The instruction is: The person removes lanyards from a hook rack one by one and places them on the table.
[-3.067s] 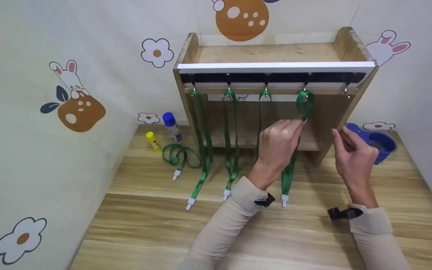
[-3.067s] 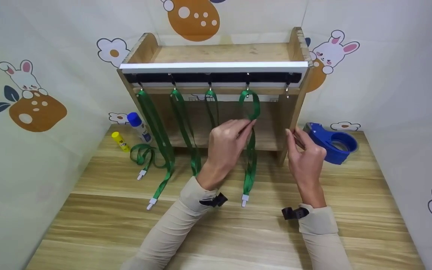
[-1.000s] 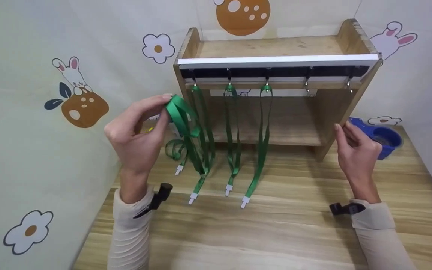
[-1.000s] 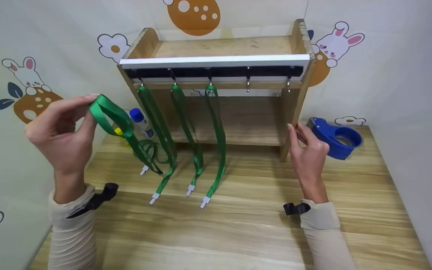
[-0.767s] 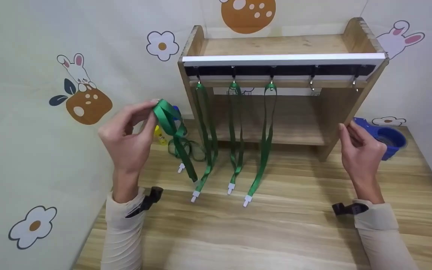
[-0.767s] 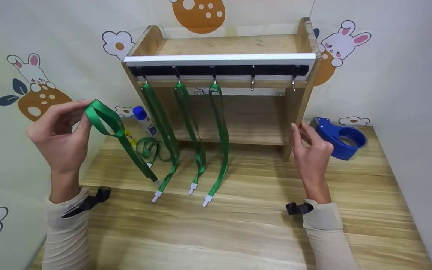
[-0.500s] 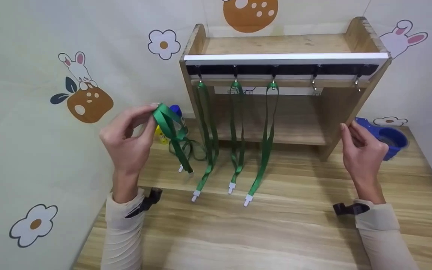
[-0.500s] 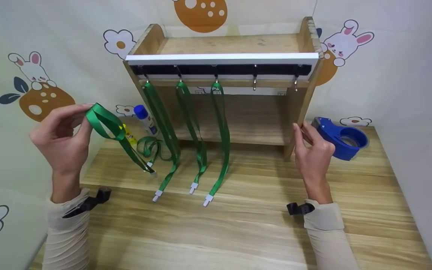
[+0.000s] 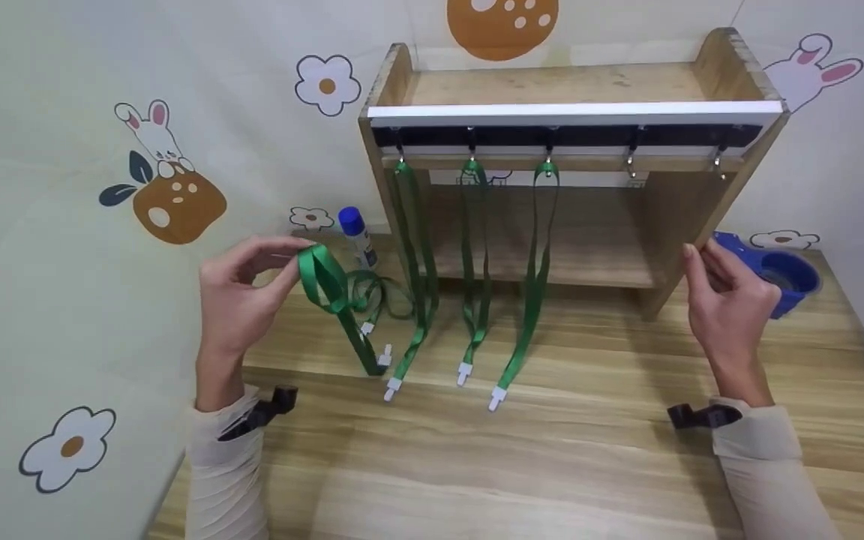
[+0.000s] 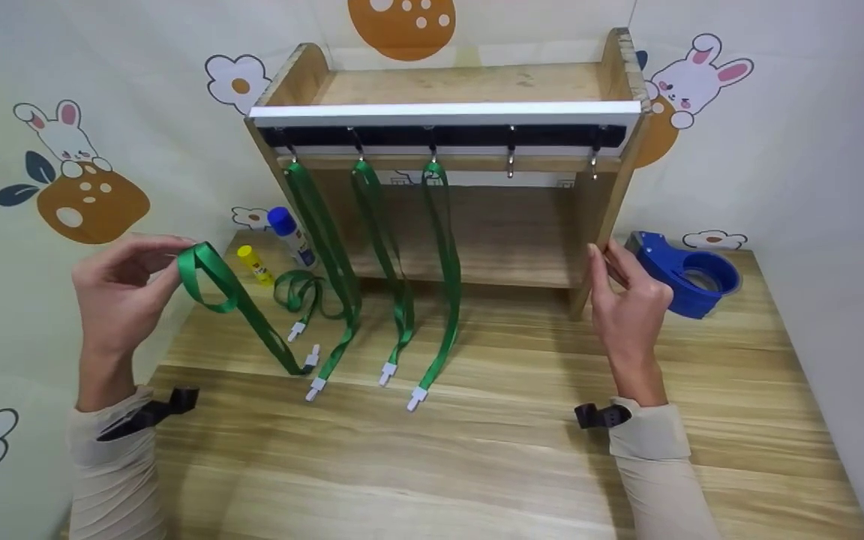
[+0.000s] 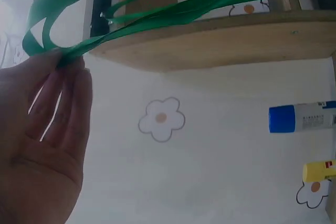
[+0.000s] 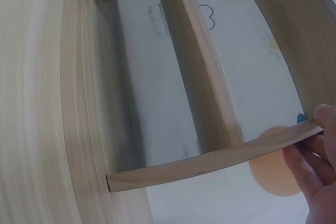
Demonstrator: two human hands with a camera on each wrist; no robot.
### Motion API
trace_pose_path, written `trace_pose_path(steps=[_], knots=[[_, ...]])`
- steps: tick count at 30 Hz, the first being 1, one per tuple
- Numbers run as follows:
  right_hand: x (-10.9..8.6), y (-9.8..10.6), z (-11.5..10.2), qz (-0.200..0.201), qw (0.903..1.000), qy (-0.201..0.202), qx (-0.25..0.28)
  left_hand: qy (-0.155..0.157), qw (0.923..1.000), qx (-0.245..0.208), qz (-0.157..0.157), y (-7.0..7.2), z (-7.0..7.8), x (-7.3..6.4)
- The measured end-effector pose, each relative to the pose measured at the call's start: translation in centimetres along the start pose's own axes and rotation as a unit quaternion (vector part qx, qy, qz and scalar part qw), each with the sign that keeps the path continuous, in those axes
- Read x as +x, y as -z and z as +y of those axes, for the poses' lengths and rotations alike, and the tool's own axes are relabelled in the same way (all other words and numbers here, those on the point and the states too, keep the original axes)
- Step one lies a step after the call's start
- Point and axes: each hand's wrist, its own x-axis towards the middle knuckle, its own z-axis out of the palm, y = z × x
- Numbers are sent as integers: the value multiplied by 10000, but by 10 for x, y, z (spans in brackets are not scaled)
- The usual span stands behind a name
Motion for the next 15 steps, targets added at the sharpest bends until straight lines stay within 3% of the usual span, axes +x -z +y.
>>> trace_pose_path(steps=[3,5,10,12,15], knots=[[0,0,-1,-7,10000,64,1,393,9978,246,-480,12,-7,-5],[0,-1,0,30,9999,132,59,748,9923,453,-877,18,-11,-10],[0,-2,2,102,9996,200,198,1550,9662,1023,-1788,29,-24,-18],[0,-1,3,90,9997,165,182,1692,9579,1318,-1908,33,-29,-20],[0,-1,6,75,9998,83,162,1715,9527,1773,-1773,38,-36,-19]])
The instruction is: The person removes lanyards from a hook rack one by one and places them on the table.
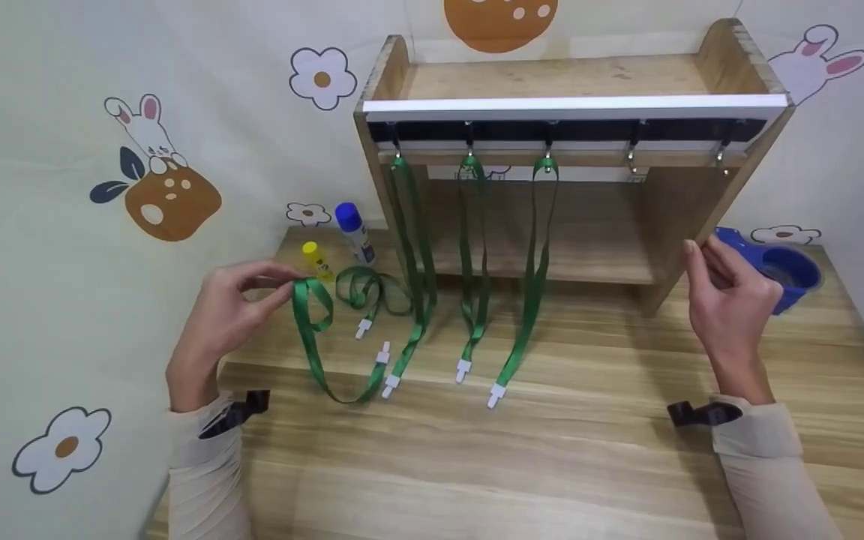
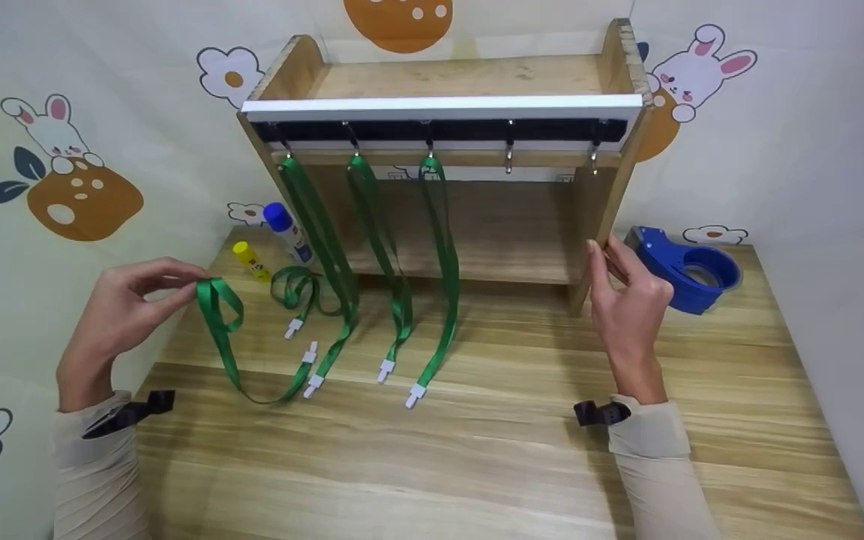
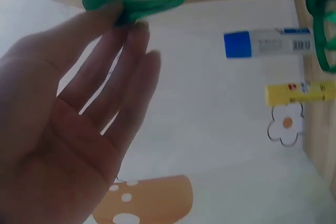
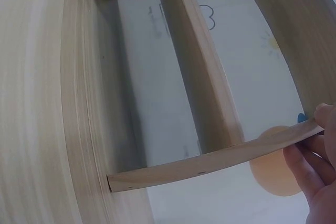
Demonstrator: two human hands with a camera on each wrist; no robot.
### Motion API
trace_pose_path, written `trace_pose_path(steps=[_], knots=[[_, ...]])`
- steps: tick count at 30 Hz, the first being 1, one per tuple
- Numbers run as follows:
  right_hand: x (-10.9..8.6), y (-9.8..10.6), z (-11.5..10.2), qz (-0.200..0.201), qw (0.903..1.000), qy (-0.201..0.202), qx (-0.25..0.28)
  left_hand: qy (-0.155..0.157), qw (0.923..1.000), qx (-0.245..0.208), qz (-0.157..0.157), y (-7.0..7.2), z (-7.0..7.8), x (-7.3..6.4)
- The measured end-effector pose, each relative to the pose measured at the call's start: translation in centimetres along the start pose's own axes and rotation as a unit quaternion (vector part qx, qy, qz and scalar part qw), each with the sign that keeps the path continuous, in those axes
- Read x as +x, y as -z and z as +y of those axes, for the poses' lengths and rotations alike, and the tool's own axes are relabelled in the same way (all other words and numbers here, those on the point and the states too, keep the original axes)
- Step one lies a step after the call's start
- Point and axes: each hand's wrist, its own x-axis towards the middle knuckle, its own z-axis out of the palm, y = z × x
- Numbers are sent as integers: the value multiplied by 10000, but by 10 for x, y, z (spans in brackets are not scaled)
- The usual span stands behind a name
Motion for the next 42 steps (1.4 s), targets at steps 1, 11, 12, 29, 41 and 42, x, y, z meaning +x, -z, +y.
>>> trace_pose_path(steps=[1,11,12,29,41,42], knots=[[0,0,1,-15,10000,11,-35,8,9998,129,128,1,-2,1],[2,0,17,-92,9998,19,-171,82,9970,412,-655,-17,3,2],[3,0,19,-84,9998,-29,-171,146,9953,386,-881,-22,3,2],[1,-2,25,-26,9998,161,-94,101,9796,879,-1807,-107,-19,5],[1,-1,11,-30,10000,11,-55,833,9799,839,-1606,-114,-32,-12],[0,-1,10,-26,10000,-11,-52,888,9783,800,-1694,-113,-32,-14]])
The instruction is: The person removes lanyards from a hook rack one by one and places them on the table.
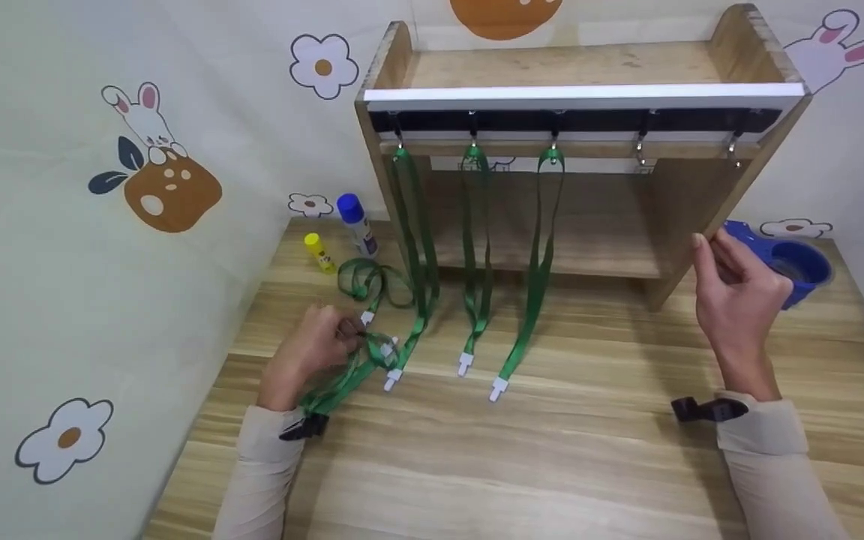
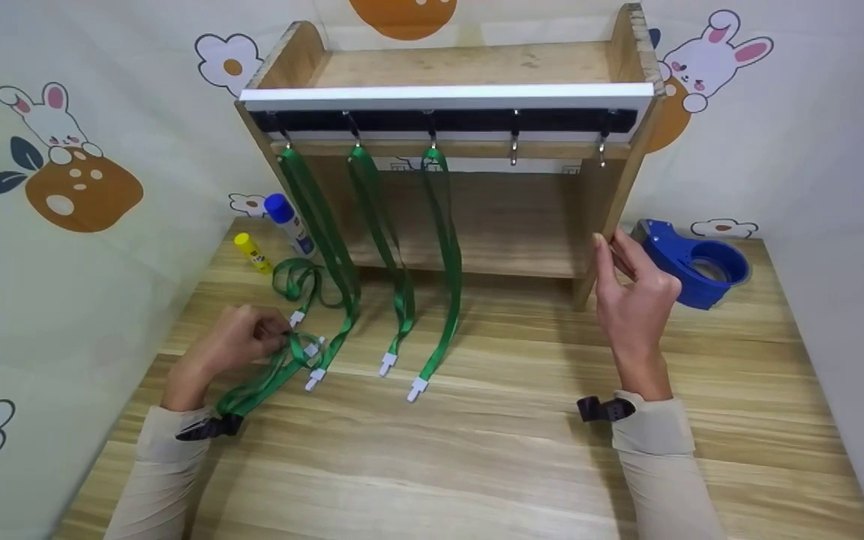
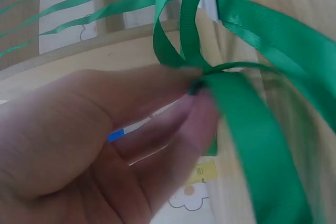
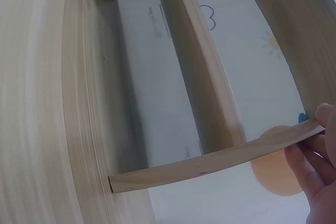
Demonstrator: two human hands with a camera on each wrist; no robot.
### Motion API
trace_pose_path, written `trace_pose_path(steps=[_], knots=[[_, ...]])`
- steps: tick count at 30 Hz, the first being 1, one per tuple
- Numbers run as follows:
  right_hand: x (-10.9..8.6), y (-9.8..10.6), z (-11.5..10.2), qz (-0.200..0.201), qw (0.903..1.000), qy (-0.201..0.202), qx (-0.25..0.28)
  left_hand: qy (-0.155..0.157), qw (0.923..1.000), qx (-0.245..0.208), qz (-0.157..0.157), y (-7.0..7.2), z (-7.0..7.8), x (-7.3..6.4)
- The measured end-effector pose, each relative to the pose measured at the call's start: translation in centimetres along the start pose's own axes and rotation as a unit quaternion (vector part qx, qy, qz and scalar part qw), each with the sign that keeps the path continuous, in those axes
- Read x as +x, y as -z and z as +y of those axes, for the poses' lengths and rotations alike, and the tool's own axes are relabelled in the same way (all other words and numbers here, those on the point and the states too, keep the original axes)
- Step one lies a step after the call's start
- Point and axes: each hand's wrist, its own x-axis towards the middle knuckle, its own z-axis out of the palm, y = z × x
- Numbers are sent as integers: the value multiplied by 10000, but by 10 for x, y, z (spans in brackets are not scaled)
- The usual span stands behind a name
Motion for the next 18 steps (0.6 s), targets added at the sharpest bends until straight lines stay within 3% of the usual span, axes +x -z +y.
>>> trace_pose_path(steps=[4,9,18], knots=[[0,0,-4,3,10000,-10,6,15,9995,-77,-317,-1,1,-5],[0,0,-6,66,9999,96,63,-205,9979,108,-607,-7,5,-5],[0,-1,1,63,9999,132,21,-461,9966,225,-641,-11,-1,2]])
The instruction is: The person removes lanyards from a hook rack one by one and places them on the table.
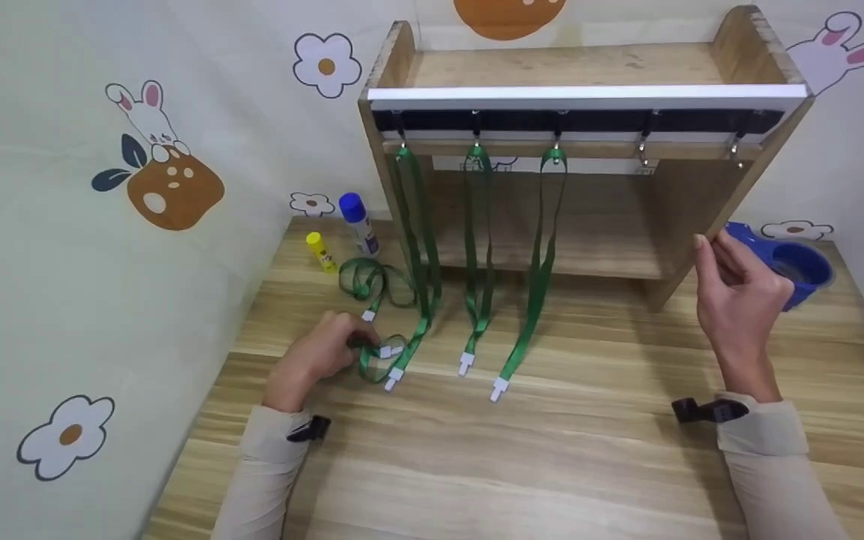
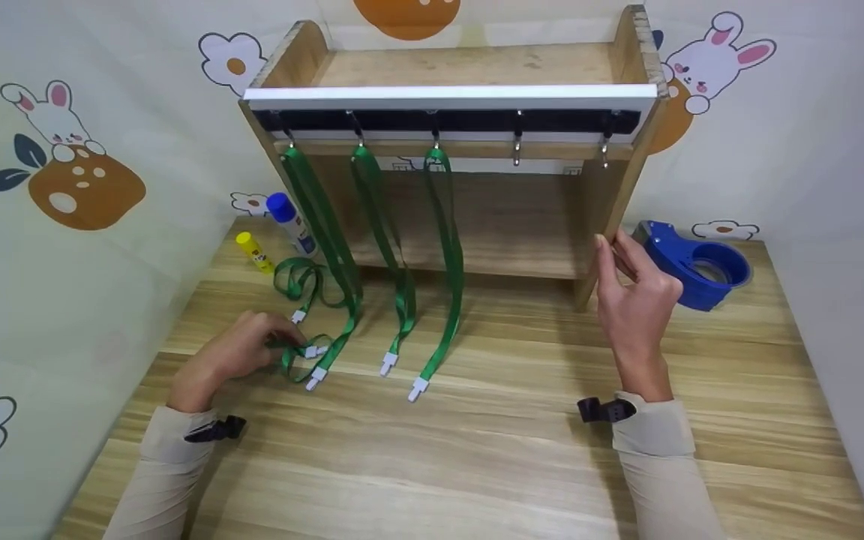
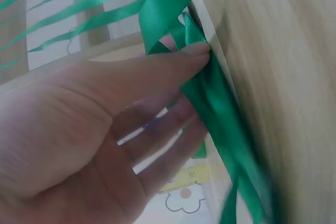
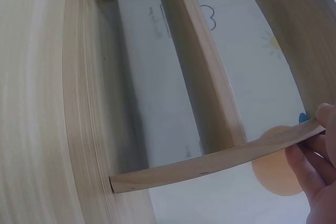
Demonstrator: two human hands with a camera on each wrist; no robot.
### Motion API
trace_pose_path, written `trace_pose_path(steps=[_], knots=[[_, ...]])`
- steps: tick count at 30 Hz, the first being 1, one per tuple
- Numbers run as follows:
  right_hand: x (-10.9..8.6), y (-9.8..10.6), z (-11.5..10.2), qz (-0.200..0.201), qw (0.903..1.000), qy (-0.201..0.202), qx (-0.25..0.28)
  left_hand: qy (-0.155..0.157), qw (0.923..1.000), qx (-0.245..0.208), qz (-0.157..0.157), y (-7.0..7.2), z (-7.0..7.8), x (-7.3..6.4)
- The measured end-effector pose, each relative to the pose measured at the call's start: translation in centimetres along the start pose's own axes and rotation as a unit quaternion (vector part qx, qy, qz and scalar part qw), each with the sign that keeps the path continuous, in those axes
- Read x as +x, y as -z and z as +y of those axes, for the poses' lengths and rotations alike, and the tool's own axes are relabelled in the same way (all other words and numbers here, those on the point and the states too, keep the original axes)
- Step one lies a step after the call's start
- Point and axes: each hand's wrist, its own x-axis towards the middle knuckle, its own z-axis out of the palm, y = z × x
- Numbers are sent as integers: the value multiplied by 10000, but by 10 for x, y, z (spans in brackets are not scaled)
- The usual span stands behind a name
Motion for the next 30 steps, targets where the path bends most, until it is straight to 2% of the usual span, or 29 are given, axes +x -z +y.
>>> trace_pose_path(steps=[7,11,13,16,18,20,22,25,27,30], knots=[[0,0,14,-71,10000,30,-46,-86,9997,-40,-233,8,-2,-3],[1,1,14,-153,9997,149,-100,-157,9985,-259,-459,26,4,-9],[2,1,13,-154,9998,87,-122,-225,9979,-399,-453,38,10,-12],[2,1,11,-105,9997,-116,-161,-327,9975,-598,-162,57,23,-14],[2,1,9,-70,9995,-259,-178,-472,9963,-697,179,66,36,-13],[1,1,9,-28,9996,-256,-117,-768,9919,-822,586,69,52,-10],[1,0,10,-9,9998,-186,-39,-1146,9846,-973,890,65,70,-3],[1,0,14,31,9999,-76,97,-1697,9726,-1076,1166,50,98,13],[0,-1,15,41,9999,-62,102,-1898,9678,-1119,1214,36,115,26],[-1,-2,16,72,9999,-64,104,-1997,9645,-1172,1266,15,138,47]])
